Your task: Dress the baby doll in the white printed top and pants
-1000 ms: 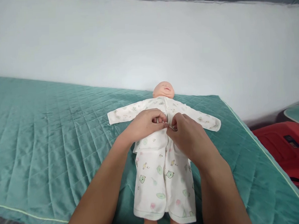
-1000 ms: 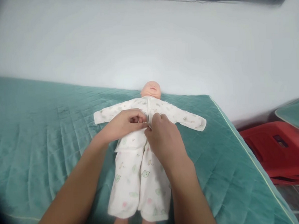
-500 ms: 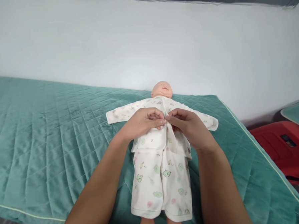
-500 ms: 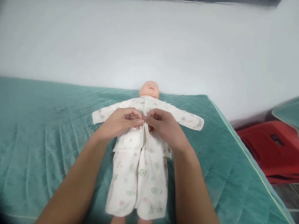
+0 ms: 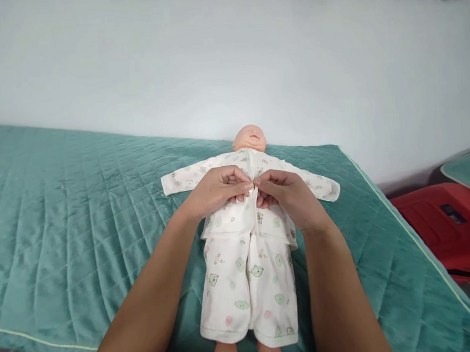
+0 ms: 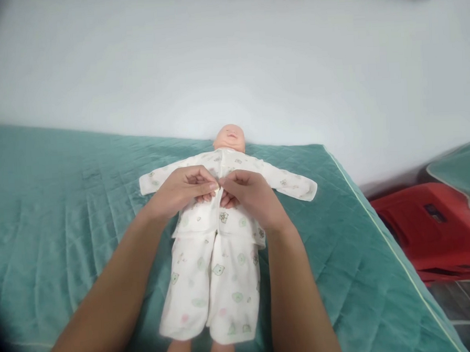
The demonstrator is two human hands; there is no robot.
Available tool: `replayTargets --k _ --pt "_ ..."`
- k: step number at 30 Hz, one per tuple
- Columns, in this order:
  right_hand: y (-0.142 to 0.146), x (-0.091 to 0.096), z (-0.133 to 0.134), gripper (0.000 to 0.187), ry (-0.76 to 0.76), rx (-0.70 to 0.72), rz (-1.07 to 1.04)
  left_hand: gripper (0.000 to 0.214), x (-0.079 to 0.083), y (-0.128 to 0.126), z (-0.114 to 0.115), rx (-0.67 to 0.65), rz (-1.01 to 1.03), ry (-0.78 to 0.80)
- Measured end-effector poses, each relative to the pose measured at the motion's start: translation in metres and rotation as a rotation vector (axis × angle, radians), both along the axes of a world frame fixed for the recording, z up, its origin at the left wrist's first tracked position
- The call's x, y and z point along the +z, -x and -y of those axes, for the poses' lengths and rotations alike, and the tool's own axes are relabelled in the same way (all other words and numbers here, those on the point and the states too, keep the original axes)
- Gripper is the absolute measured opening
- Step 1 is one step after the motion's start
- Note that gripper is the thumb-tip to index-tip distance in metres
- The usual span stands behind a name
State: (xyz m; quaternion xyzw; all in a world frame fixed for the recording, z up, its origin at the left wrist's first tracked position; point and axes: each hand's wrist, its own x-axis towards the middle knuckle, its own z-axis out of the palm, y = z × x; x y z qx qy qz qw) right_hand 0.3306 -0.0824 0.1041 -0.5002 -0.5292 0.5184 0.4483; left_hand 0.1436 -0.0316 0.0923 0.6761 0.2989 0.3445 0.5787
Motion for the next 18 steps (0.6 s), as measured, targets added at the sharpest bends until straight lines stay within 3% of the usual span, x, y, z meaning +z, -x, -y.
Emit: replayTargets --k 8,18 --pt "-0.0024 -0.0051 -0.0014 0.029 -0.006 0.014 -0.038 0.023 -0.0014 -0.0025 -0.0016 -0.005 -0.004 -0.014" --pt "-0.0020 -0.0062 -0.0025 0.019 0.013 0.003 -0.106 0.018 -0.0052 -0.0012 -0.0035 -0.106 -0.006 -0.055"
